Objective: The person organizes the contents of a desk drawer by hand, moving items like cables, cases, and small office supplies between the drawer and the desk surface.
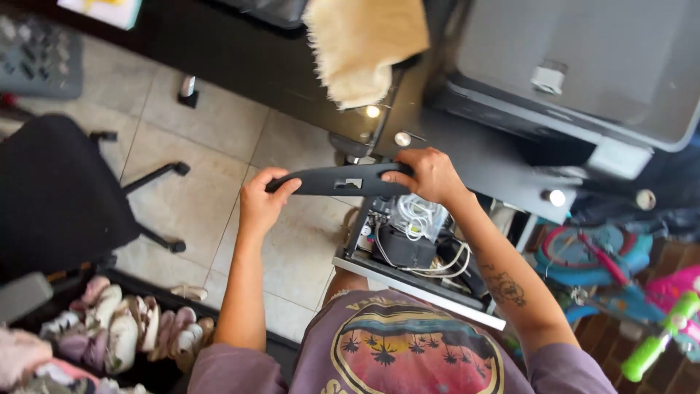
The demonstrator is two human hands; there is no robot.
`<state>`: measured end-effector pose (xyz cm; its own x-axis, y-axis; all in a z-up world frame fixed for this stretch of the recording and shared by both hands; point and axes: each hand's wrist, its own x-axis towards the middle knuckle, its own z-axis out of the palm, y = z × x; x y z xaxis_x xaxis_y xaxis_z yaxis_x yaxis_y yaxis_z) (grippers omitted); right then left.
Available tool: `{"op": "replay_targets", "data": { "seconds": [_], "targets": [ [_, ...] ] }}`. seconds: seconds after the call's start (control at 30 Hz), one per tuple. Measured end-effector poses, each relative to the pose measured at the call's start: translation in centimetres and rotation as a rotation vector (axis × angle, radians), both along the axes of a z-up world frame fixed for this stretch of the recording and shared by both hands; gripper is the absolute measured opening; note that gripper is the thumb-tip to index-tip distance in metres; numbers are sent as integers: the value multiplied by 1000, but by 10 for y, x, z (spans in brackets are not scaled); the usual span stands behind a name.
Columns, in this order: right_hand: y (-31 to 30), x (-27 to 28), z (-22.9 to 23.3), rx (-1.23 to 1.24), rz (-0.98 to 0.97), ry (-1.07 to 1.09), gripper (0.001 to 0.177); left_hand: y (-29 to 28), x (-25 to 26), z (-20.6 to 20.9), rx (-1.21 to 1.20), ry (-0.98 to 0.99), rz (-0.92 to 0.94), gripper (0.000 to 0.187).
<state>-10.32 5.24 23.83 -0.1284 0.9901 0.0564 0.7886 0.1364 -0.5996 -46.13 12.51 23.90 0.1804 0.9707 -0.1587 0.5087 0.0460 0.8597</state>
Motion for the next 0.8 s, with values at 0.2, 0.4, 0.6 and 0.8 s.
{"op": "replay_targets", "data": {
  "seconds": [0.2, 0.4, 0.6, 0.8],
  "targets": [
    [7, -47, -20, -310, -110, 31, 44, -20, -42, 12, -69, -715, 557, 39],
    [-59, -168, -69, -472, -88, 410, 41, -141, -8, -52, -201, -912, 695, 35],
    [-91, -273, -54, -577, -54, 477, 31, -190, -57, -111, -64, -774, 846, 46],
    [-56, -379, -39, -521, 58, 311, 34, -142, -137, -54, 27, -366, 866, 41]
  ]
}}
